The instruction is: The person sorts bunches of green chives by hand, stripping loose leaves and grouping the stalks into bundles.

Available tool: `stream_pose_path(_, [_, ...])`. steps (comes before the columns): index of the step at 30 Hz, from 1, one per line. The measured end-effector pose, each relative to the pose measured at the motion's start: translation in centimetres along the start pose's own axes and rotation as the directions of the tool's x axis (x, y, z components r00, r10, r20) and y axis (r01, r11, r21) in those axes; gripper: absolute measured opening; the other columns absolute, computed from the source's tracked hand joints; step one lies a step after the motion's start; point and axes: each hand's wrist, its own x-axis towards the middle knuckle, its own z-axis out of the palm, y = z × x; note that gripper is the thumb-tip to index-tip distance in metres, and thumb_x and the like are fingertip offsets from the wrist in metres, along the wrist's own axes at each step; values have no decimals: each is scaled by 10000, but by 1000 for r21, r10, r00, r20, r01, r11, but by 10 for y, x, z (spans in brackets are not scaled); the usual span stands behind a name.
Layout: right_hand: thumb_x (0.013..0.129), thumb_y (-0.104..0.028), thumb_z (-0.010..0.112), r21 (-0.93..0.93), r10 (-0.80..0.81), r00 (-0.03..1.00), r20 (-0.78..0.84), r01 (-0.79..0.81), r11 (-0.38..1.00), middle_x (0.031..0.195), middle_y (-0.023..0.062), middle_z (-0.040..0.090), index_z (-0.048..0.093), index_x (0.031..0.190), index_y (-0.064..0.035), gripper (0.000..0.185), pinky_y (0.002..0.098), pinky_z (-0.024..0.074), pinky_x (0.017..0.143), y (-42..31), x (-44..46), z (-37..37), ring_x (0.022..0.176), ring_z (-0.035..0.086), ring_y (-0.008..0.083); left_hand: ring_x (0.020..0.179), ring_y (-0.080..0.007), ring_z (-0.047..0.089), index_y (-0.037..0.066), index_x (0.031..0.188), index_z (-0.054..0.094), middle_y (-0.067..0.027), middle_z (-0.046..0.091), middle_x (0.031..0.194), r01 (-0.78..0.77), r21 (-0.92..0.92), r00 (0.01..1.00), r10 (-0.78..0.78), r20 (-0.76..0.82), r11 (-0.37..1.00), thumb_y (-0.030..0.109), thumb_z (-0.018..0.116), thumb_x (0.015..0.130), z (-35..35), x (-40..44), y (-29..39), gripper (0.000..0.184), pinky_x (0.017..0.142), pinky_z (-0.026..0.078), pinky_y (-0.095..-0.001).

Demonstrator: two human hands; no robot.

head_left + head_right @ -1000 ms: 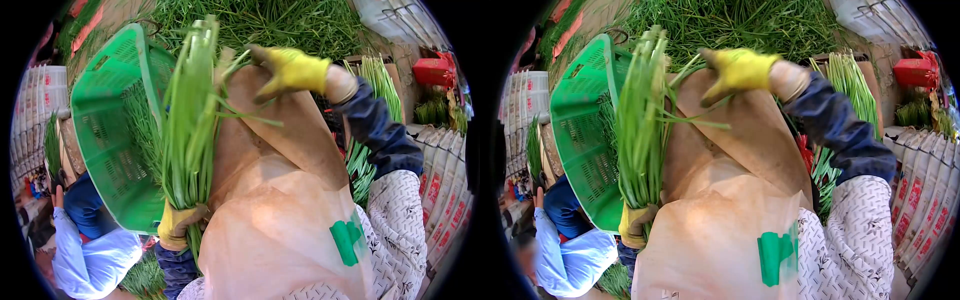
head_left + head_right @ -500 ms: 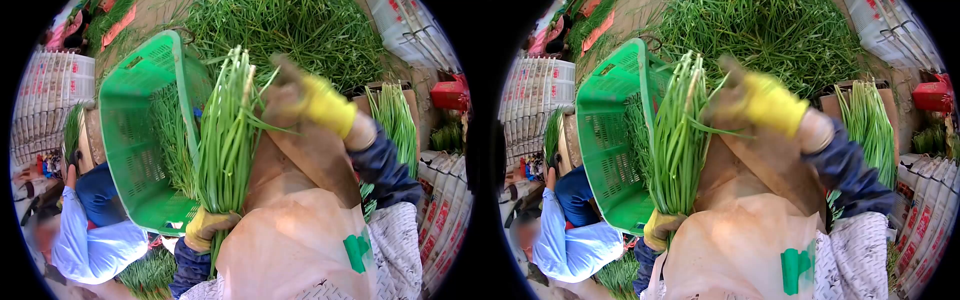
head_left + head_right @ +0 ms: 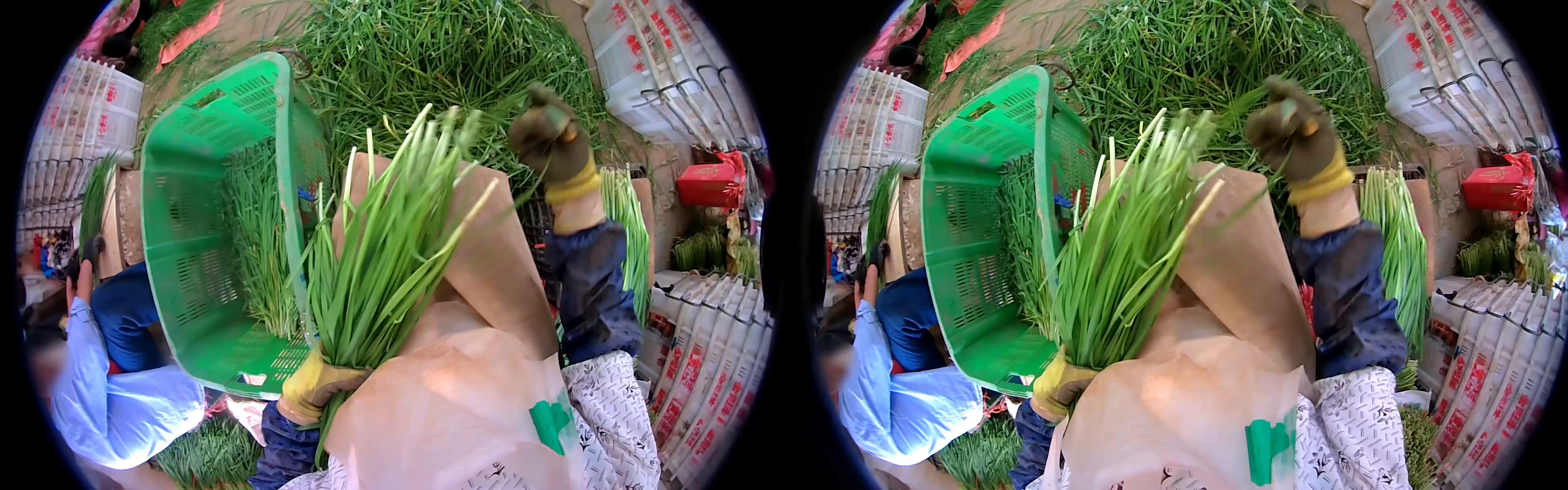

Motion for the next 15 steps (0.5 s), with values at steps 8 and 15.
stream_pose_path(8, [906,-208,555,-799,-373,767,-521,-286,529,637,5,572,679,957,-53,205,289,522,507,-51,41,-25,533,579,127,1064,-202,591,-13,1292,491,-120,616,1214,-49,-145,999,52,17,988,19,760,711,11,0,5,641,928,470,-339])
stream_pose_path(15, [792,-419,739,-797,-81,811,-580,-545,260,963,104,662,530,1278,-54,643,311,514,768,-16,33,30,817,629,197,1077,-194,582,0,1306,478,-114,606,1230,-67,-142,998,66,-13,988,36,766,733,19,2,12,641,931,467,-334])
